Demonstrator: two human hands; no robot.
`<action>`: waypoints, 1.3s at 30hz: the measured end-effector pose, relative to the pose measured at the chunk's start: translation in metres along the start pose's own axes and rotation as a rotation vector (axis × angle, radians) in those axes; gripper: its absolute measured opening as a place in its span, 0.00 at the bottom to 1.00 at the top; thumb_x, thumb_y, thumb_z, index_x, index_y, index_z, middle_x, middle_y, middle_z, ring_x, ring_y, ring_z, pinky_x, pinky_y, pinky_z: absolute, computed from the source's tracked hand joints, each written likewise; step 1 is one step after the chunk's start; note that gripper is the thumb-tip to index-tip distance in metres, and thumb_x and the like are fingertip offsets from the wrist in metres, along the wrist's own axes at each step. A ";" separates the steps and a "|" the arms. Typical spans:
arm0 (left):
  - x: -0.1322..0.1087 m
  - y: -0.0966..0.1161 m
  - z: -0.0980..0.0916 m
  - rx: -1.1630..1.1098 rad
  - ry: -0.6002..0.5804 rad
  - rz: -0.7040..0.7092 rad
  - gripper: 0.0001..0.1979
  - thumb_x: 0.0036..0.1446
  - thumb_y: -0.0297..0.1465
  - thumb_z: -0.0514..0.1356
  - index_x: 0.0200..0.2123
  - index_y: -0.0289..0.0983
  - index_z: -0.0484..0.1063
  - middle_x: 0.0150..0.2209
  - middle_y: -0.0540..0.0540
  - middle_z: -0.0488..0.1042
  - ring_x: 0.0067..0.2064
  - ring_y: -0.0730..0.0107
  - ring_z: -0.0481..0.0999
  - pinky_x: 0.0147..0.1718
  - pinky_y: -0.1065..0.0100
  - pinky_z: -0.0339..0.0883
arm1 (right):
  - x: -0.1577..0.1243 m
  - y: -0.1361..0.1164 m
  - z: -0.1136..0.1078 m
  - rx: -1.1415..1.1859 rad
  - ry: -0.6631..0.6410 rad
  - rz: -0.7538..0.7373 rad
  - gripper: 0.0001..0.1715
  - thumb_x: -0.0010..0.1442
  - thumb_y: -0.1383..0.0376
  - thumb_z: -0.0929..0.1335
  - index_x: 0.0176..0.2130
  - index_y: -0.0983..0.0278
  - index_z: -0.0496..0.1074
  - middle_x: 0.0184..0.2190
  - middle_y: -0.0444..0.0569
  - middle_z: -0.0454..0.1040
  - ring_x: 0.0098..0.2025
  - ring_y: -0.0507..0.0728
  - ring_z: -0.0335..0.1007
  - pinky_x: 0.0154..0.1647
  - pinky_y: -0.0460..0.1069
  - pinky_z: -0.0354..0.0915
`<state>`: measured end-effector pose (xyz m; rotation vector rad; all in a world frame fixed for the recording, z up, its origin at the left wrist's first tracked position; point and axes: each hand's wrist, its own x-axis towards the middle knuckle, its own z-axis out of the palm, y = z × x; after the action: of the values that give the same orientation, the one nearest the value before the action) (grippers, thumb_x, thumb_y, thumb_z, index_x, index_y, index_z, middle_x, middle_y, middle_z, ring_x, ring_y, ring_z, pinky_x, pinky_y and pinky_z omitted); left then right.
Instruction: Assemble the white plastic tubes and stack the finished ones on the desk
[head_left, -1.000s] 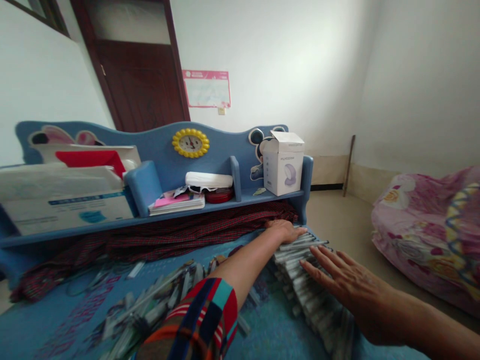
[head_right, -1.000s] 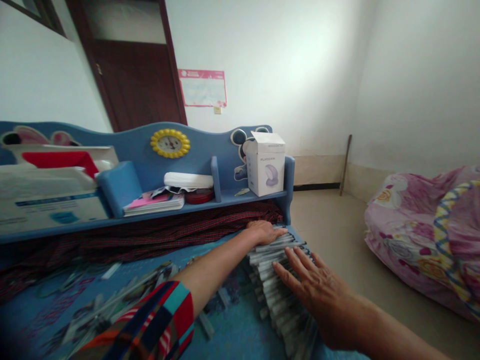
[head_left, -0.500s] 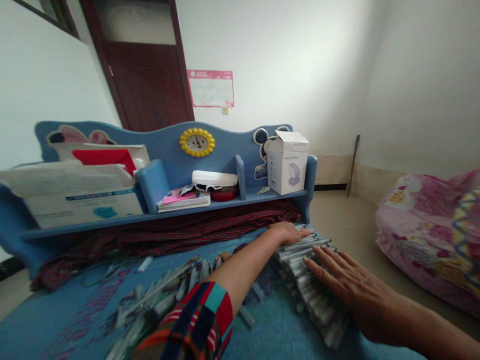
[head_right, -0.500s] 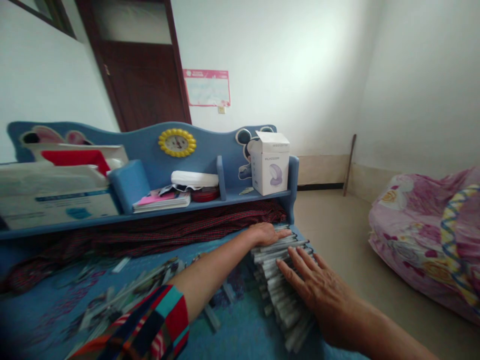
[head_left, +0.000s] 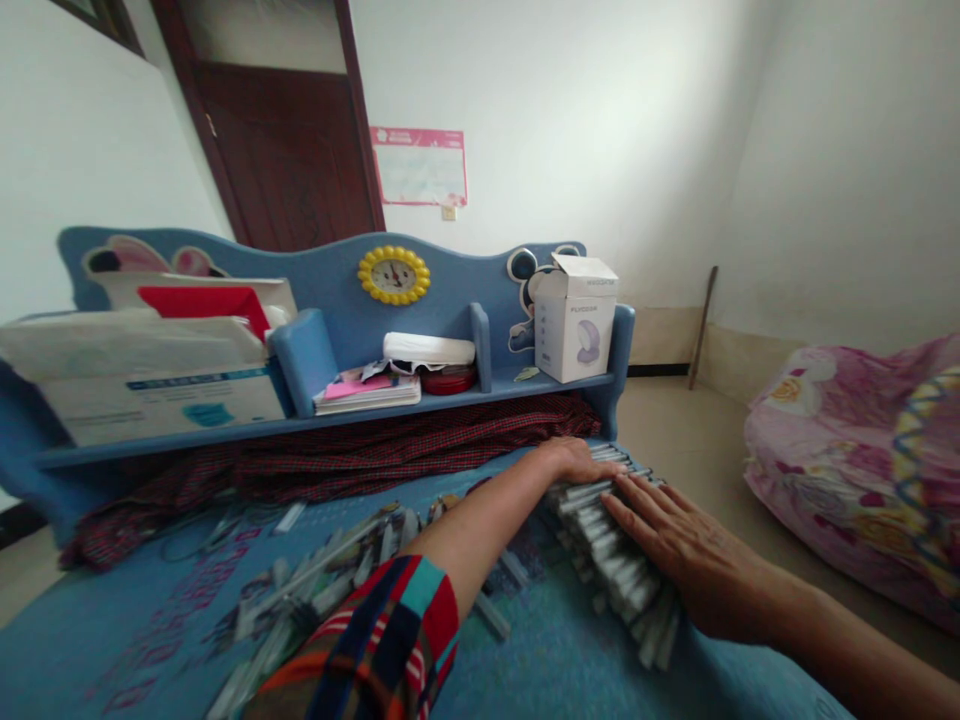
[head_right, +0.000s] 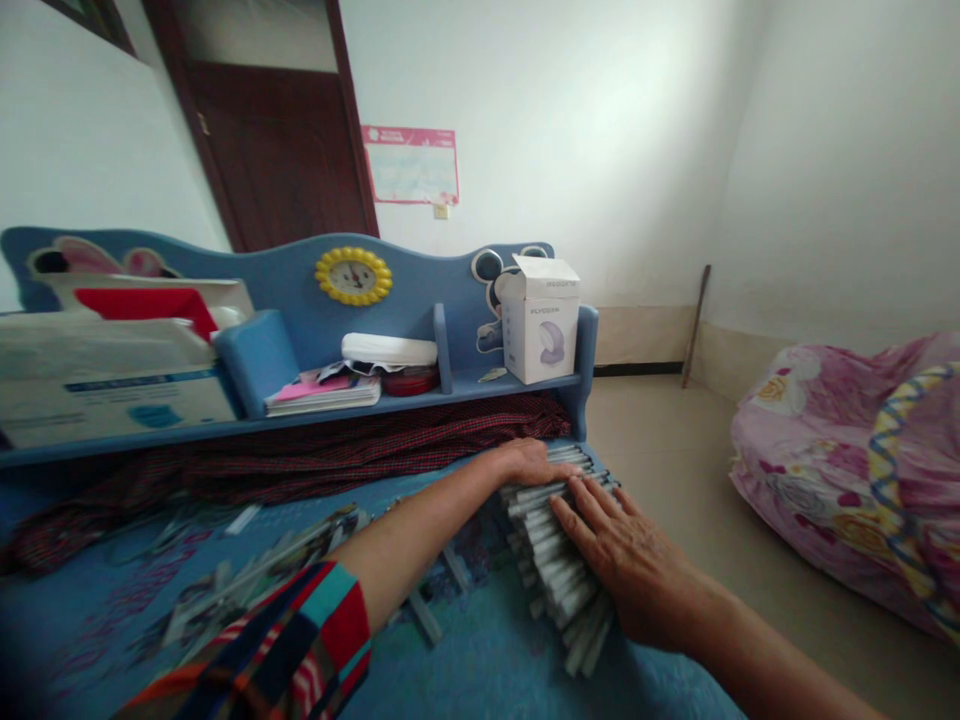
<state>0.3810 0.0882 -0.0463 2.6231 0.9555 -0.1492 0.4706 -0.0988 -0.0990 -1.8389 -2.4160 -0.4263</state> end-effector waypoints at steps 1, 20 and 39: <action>0.000 -0.001 -0.001 0.009 -0.010 0.009 0.43 0.42 0.60 0.52 0.49 0.31 0.71 0.55 0.32 0.65 0.56 0.47 0.64 0.50 0.62 0.60 | 0.002 0.000 0.000 -0.001 0.010 0.000 0.56 0.39 0.79 0.62 0.65 0.66 0.40 0.66 0.60 0.36 0.66 0.64 0.29 0.60 0.64 0.46; -0.007 -0.020 -0.013 -0.435 -0.216 -0.039 0.35 0.38 0.56 0.60 0.39 0.32 0.74 0.41 0.42 0.76 0.36 0.59 0.77 0.27 0.68 0.69 | 0.021 -0.005 -0.003 0.002 0.211 -0.139 0.45 0.49 0.78 0.61 0.64 0.65 0.45 0.60 0.67 0.51 0.62 0.68 0.44 0.54 0.64 0.55; -0.030 -0.033 0.002 -1.230 -0.653 0.027 0.16 0.55 0.42 0.56 0.35 0.34 0.72 0.26 0.49 0.77 0.28 0.67 0.77 0.31 0.66 0.71 | 0.025 -0.006 0.004 -0.080 0.430 -0.225 0.32 0.60 0.76 0.59 0.61 0.61 0.52 0.64 0.65 0.41 0.64 0.70 0.40 0.55 0.68 0.54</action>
<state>0.3369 0.0931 -0.0513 1.3071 0.4896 -0.2728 0.4580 -0.0758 -0.0986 -1.3261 -2.3278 -0.8476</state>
